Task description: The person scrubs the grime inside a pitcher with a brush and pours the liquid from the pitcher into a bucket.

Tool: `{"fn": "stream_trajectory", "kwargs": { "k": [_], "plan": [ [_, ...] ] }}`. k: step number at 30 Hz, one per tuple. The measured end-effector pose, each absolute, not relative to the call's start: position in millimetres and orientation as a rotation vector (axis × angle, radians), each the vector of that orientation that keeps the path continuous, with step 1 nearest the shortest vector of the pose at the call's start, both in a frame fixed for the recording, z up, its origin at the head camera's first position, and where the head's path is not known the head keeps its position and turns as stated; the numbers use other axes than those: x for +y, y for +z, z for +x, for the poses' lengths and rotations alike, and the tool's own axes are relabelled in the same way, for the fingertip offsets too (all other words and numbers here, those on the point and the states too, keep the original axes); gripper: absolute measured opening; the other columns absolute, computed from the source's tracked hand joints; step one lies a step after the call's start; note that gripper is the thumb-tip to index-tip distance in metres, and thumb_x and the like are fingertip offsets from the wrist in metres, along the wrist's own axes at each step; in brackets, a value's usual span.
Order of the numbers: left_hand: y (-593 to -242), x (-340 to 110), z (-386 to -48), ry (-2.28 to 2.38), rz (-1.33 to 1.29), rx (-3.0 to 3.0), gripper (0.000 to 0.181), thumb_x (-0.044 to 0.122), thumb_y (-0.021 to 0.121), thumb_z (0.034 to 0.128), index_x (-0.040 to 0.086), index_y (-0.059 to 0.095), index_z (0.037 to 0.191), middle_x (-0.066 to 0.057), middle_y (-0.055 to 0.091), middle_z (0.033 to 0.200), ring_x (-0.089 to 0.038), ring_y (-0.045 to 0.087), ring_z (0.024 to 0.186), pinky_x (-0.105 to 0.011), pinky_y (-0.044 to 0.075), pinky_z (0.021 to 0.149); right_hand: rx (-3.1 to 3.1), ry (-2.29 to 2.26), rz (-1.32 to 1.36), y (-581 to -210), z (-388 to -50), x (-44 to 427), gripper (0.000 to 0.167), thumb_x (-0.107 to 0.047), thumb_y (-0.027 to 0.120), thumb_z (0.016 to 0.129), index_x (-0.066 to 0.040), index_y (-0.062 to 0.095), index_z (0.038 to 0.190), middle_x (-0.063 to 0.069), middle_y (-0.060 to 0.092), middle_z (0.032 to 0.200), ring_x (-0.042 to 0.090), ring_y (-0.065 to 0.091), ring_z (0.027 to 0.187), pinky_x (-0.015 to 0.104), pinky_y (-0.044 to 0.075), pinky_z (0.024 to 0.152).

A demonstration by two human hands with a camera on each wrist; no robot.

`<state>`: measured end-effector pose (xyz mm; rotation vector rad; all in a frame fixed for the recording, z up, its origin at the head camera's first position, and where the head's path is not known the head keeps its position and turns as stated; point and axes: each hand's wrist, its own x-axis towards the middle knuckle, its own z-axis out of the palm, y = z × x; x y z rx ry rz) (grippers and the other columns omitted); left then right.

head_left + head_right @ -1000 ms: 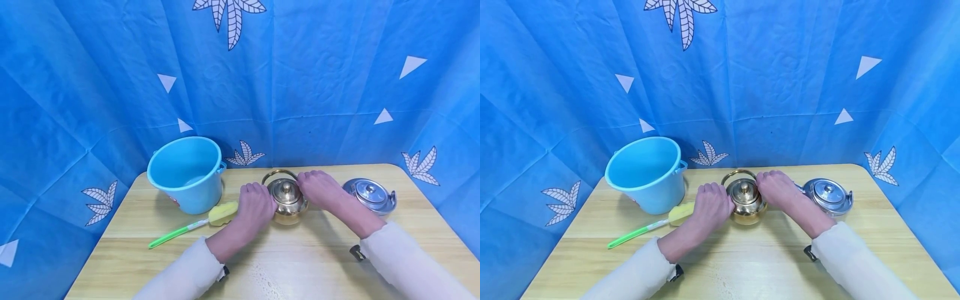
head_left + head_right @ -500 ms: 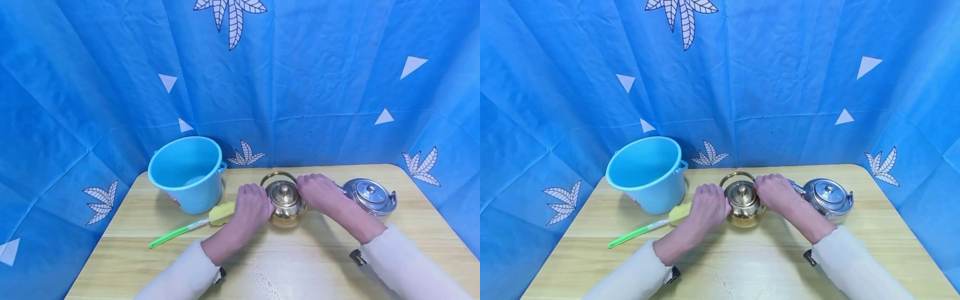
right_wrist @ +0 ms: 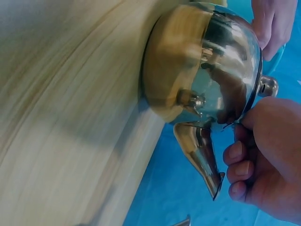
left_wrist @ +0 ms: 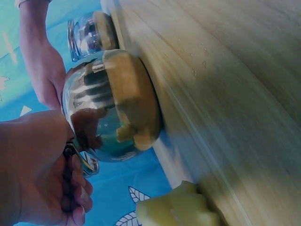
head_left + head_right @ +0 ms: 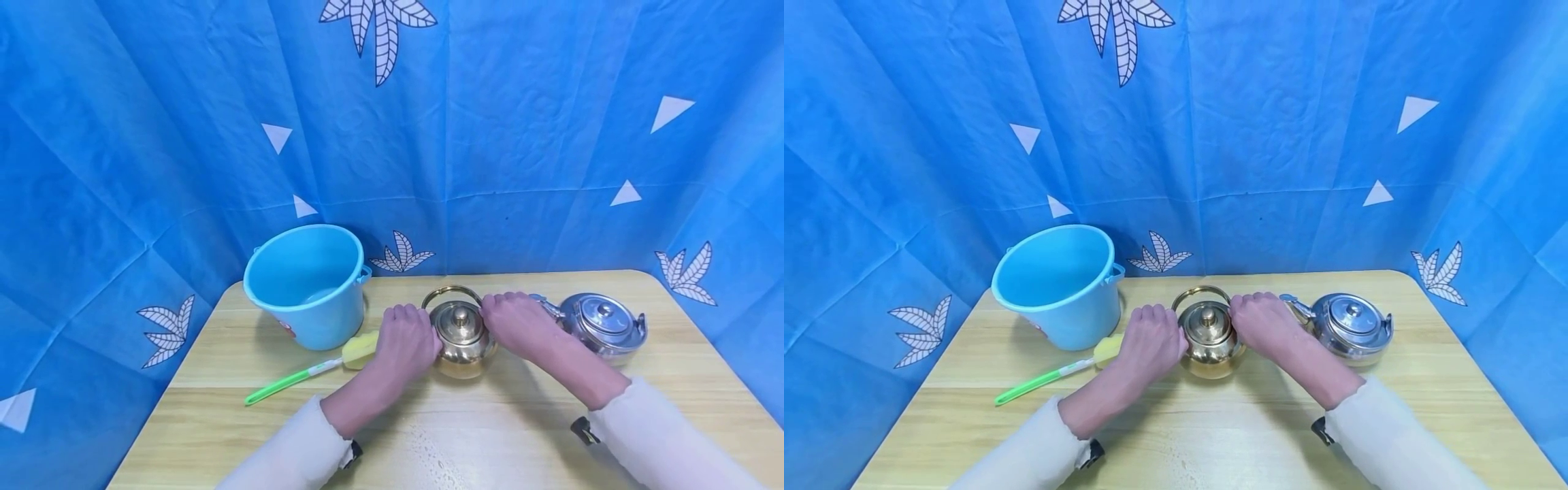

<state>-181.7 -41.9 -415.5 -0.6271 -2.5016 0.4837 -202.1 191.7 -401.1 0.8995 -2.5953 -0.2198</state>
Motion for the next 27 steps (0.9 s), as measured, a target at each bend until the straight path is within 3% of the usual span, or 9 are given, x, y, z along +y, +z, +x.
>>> {"fn": "stream_trajectory", "kwargs": {
  "k": [7, 14, 21, 27],
  "plan": [
    [-415.7, -46.9, -181.3, 0.467, -0.658, -2.431, 0.041, 0.041, 0.049, 0.1006, 0.018, 0.048, 0.067, 0.003, 0.044, 0.061, -0.014, 0.035, 0.057, -0.027, 0.023, 0.055, -2.646, -0.214, 0.868, -400.6, -197.1, 189.9, 0.008, -0.001, 0.066, 0.088, -0.004, 0.06, 0.083, 0.002, 0.054, 0.063, 0.015, 0.047, 0.055, 0.031, 0.049, 0.051],
    [-416.8, -51.8, -181.1, 0.459, -0.672, -2.409, 0.041, 0.042, 0.051, 0.0996, 0.018, 0.047, 0.067, 0.004, 0.044, 0.061, -0.013, 0.035, 0.056, -0.026, 0.025, 0.054, -2.595, -0.207, 0.882, -402.3, -192.0, 188.3, 0.014, -0.002, 0.067, 0.089, -0.006, 0.058, 0.079, 0.001, 0.052, 0.061, 0.014, 0.045, 0.054, 0.03, 0.047, 0.05],
    [-415.1, -56.8, -179.0, 0.422, -0.7, -2.375, 0.039, 0.042, 0.057, 0.0961, 0.019, 0.048, 0.067, 0.004, 0.043, 0.06, -0.014, 0.027, 0.059, -0.025, 0.022, 0.055, -2.562, -0.265, 0.888, -402.9, -183.9, 185.9, 0.016, -0.004, 0.07, 0.087, -0.006, 0.058, 0.077, 0.0, 0.049, 0.06, 0.011, 0.04, 0.052, 0.025, 0.039, 0.046],
    [-413.9, -60.2, -175.9, 0.406, -0.72, -2.39, 0.038, 0.042, 0.057, 0.0964, 0.018, 0.049, 0.068, 0.004, 0.043, 0.061, -0.014, 0.028, 0.059, -0.025, 0.025, 0.055, -2.569, -0.291, 0.878, -400.5, -176.2, 183.1, 0.015, -0.004, 0.069, 0.087, -0.006, 0.058, 0.077, -0.001, 0.049, 0.06, 0.011, 0.04, 0.052, 0.024, 0.041, 0.047]
  ]
}}
